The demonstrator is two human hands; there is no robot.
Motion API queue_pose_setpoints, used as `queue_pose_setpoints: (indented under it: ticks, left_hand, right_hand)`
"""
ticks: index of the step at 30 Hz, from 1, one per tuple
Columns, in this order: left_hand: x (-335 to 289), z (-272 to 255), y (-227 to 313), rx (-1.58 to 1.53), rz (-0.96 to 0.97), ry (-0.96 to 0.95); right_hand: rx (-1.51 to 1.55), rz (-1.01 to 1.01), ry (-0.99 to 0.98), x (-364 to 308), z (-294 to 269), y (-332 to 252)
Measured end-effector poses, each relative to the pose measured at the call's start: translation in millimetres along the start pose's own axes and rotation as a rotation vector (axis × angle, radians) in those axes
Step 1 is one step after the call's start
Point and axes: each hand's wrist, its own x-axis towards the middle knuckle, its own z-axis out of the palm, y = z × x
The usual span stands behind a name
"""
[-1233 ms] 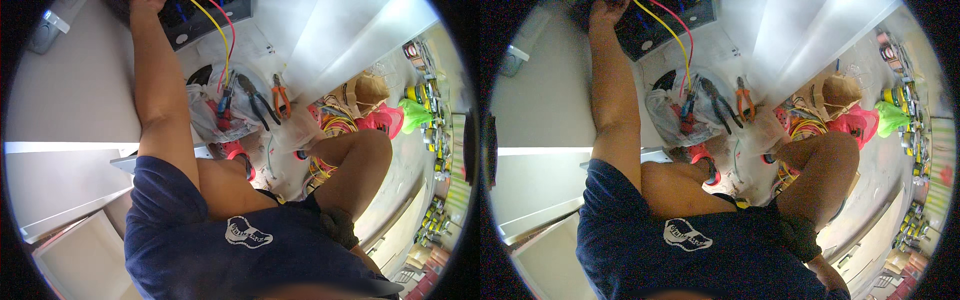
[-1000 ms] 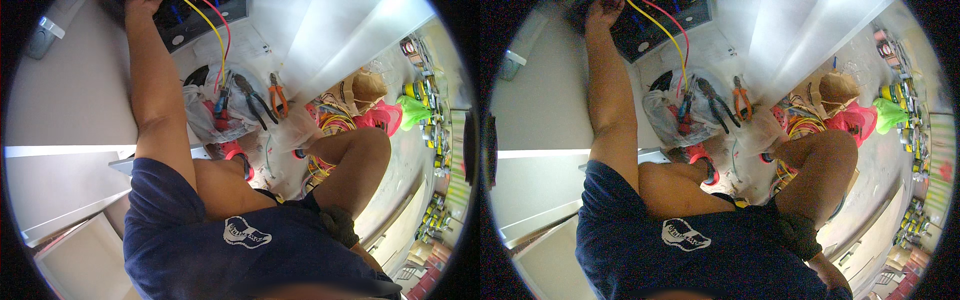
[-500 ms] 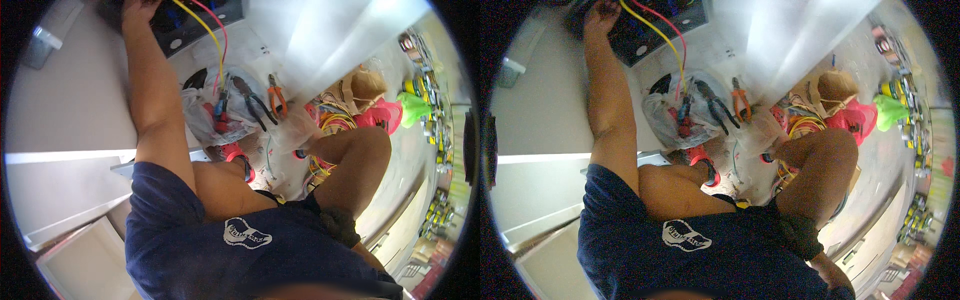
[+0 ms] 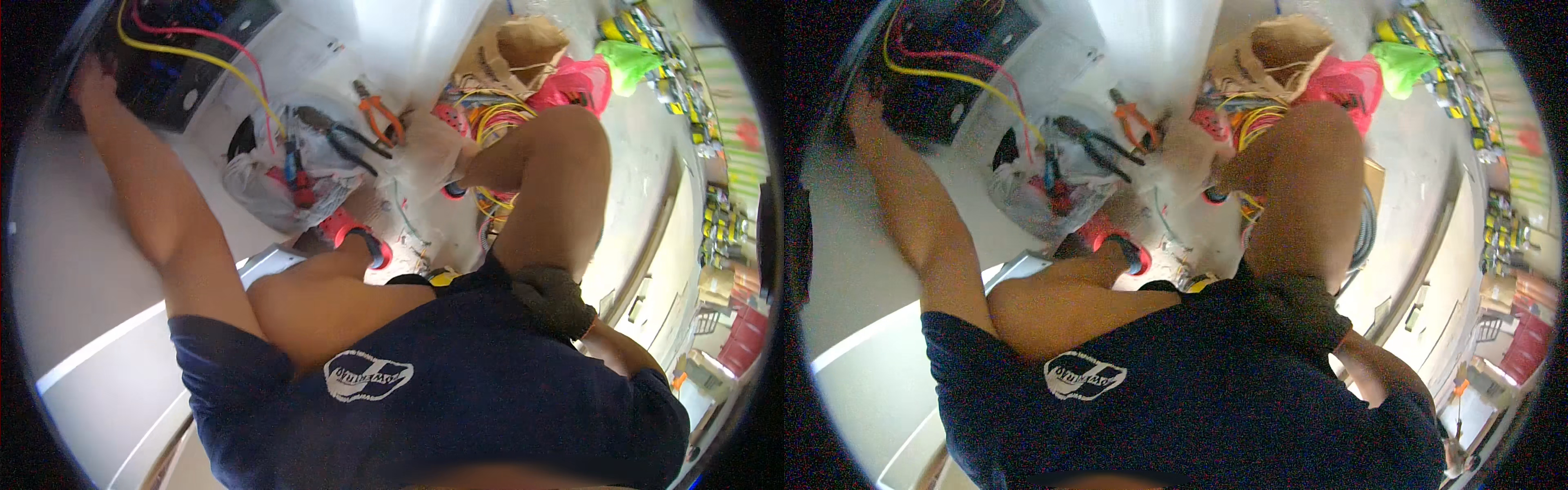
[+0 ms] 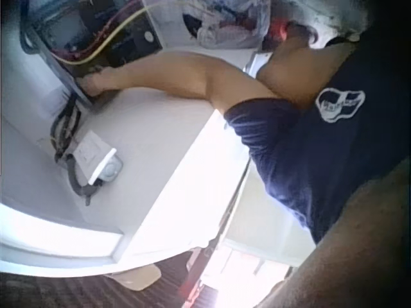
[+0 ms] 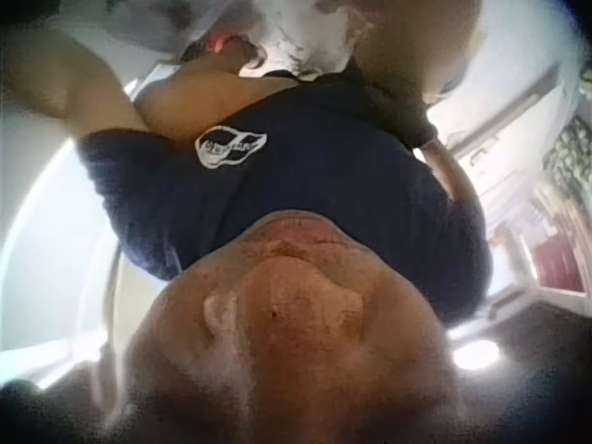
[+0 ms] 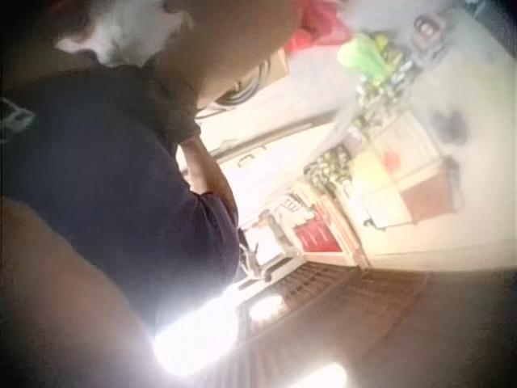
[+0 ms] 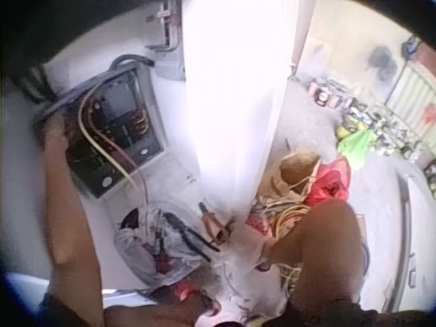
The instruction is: The person is wiring and connecting various electrical wires into a circuit breaker box or electrical panel.
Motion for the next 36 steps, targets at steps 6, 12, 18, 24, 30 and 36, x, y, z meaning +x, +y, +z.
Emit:
queue_pose_setpoints:
  ticks: [6,12,18,24,30,36]
  left_hand:
    - [-20,10,33,1.488,0.701,0.253]
    - [-85,41,31,0.959,0.413,-0.186]
    - [-223,74,70,1.214,0.582,-0.36]
    - [-313,51,73,1.37,0.537,-0.584]
    - [-368,29,29,1.166,0.302,-0.643]
    - [-375,22,5,1.149,0.256,-0.695]
  right_hand:
    - [-0.016,0.114,0.068,5,-3,-15]
    - [0.161,-0.272,0.113,67,0,-46]
    - [-0.047,-0.873,0.171,241,93,-111]
    - [-0.183,-0.582,0.199,321,172,-199]
    - [0.294,-0.182,0.173,356,197,-227]
    - [0.206,-0.266,0.134,389,206,-226]
